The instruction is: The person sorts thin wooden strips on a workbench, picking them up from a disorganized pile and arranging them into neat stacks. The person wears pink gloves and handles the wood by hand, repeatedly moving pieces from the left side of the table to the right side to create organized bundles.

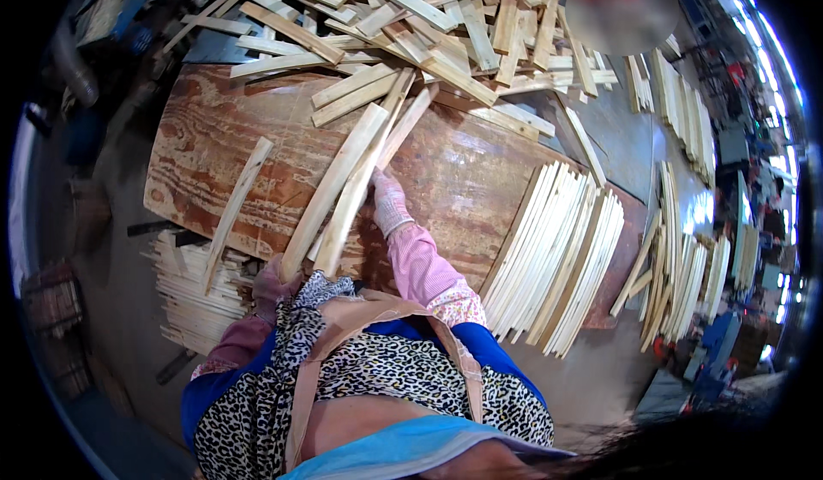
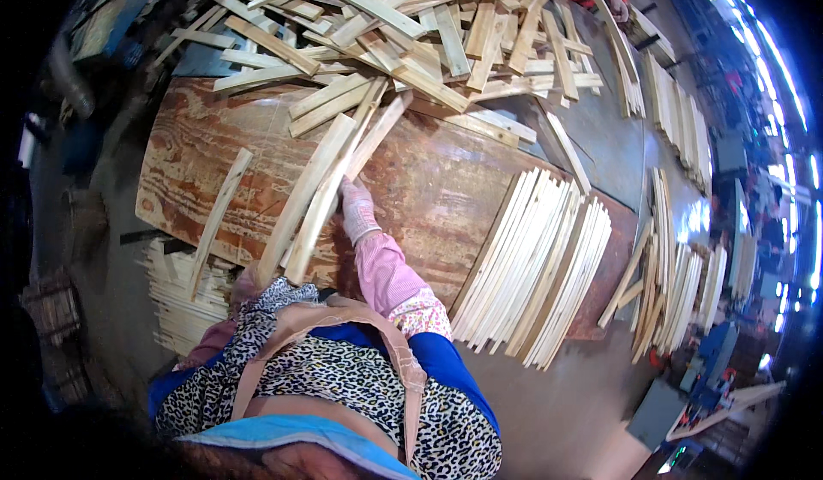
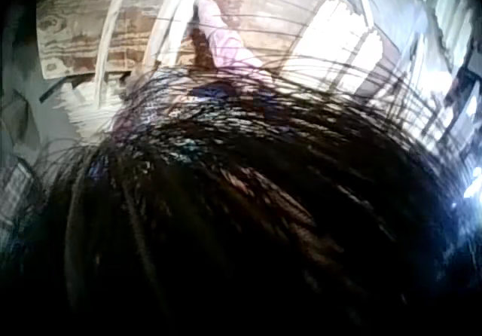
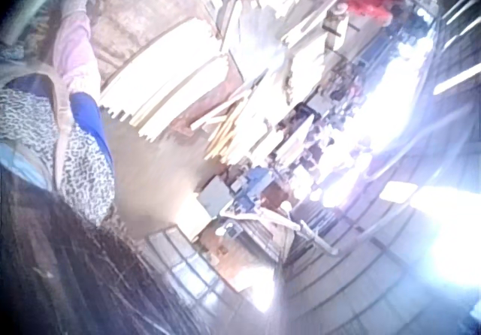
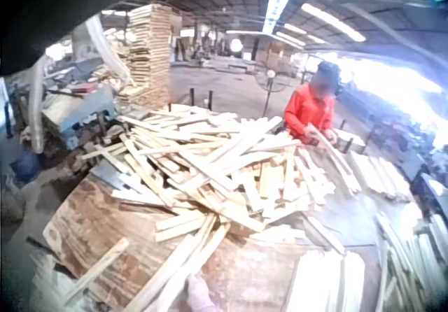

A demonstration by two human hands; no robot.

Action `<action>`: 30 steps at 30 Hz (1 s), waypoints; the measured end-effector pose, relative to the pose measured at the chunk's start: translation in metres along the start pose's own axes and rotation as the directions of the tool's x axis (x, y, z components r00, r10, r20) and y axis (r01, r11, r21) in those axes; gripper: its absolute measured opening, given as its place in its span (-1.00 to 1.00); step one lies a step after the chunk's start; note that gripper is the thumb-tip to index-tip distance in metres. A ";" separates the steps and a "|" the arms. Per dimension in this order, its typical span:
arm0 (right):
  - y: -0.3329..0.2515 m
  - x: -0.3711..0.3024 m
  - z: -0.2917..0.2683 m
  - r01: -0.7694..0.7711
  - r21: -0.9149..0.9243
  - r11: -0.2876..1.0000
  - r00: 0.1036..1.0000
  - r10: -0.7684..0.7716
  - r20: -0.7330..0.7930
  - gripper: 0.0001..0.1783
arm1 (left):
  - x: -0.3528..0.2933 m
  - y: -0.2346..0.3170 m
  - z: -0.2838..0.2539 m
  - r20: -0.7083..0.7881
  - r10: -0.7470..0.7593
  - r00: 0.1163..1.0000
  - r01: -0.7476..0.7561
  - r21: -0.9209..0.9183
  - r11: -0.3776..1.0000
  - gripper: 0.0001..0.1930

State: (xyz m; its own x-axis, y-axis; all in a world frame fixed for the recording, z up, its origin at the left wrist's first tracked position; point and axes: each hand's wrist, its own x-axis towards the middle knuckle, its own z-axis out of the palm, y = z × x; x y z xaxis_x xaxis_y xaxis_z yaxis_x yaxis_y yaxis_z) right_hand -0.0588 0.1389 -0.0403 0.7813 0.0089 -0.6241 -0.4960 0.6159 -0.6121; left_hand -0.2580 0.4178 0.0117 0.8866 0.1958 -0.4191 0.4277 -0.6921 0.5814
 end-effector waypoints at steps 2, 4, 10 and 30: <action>0.003 0.006 -0.016 0.197 -0.180 0.964 0.969 -0.219 -0.114 -0.58 | 0.025 -0.005 -0.023 0.004 0.032 0.999 -0.033 0.151 0.988 -0.27; -0.017 -0.029 -0.036 0.233 -0.342 0.910 0.940 -0.301 -0.161 -0.55 | 0.038 0.009 -0.048 -0.068 0.014 0.998 -0.003 0.158 0.987 -0.34; -0.046 -0.123 -0.138 0.326 -0.177 0.929 0.856 -0.369 -0.362 -0.48 | 0.097 -0.021 -0.046 -0.109 0.317 0.942 -0.328 -0.107 0.938 -0.47; -0.287 -0.309 -0.361 -0.042 -0.896 0.442 0.437 -0.798 -0.415 -0.30 | 0.078 0.146 0.131 0.054 0.358 0.932 -0.358 0.282 0.890 -0.25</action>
State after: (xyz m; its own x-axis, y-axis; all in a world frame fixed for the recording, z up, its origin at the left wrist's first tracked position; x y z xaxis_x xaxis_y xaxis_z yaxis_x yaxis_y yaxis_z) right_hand -0.2950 -0.3247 0.1530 0.5802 -0.8144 0.0149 -0.5914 -0.4337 -0.6799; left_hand -0.1495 0.2409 -0.0269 0.9701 -0.1027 -0.2200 0.0135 -0.8820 0.4711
